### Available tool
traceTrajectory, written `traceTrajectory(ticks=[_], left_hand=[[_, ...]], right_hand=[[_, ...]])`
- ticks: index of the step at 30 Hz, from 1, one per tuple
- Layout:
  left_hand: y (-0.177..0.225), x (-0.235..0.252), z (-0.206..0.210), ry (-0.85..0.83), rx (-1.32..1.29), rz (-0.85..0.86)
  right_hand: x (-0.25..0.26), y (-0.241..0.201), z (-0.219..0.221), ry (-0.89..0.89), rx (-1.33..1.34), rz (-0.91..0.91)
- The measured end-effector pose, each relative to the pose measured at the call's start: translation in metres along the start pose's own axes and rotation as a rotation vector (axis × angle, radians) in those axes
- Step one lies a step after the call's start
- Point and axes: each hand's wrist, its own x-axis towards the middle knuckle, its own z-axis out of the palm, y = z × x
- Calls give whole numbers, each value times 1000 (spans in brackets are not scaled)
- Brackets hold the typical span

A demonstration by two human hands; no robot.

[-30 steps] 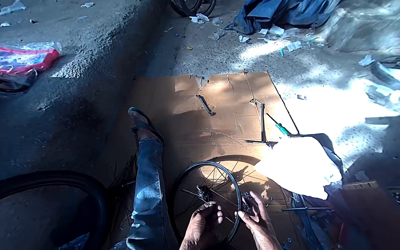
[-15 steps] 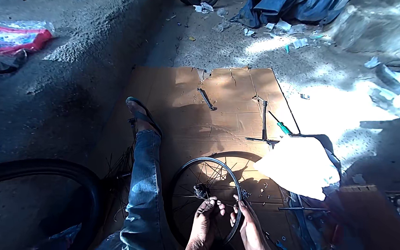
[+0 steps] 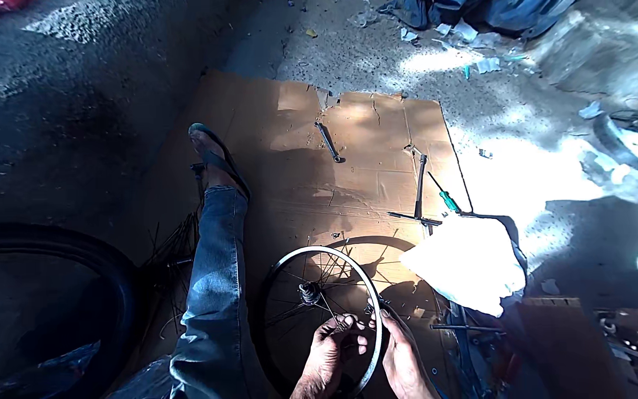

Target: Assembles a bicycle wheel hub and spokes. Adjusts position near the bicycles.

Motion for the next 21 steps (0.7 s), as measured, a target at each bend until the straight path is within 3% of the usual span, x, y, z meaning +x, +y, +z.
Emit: traceTrajectory(ticks=[6, 9, 11, 16, 21], left_hand=[[-16, -3, 18, 79, -10, 4], [-28, -4, 23, 111, -6, 12], [-27, -3, 28, 108, -2, 31], [-23, -3, 32, 138, -15, 38], [-34, -2, 22, 125, 11, 28]], right_hand=[[20, -12, -38, -135, -488, -94], [48, -6, -68, -64, -1044, -188], [66, -2, -75, -15, -1401, -145], [84, 26, -90, -21, -1506, -304], [85, 17, -80, -67, -1677, -194]])
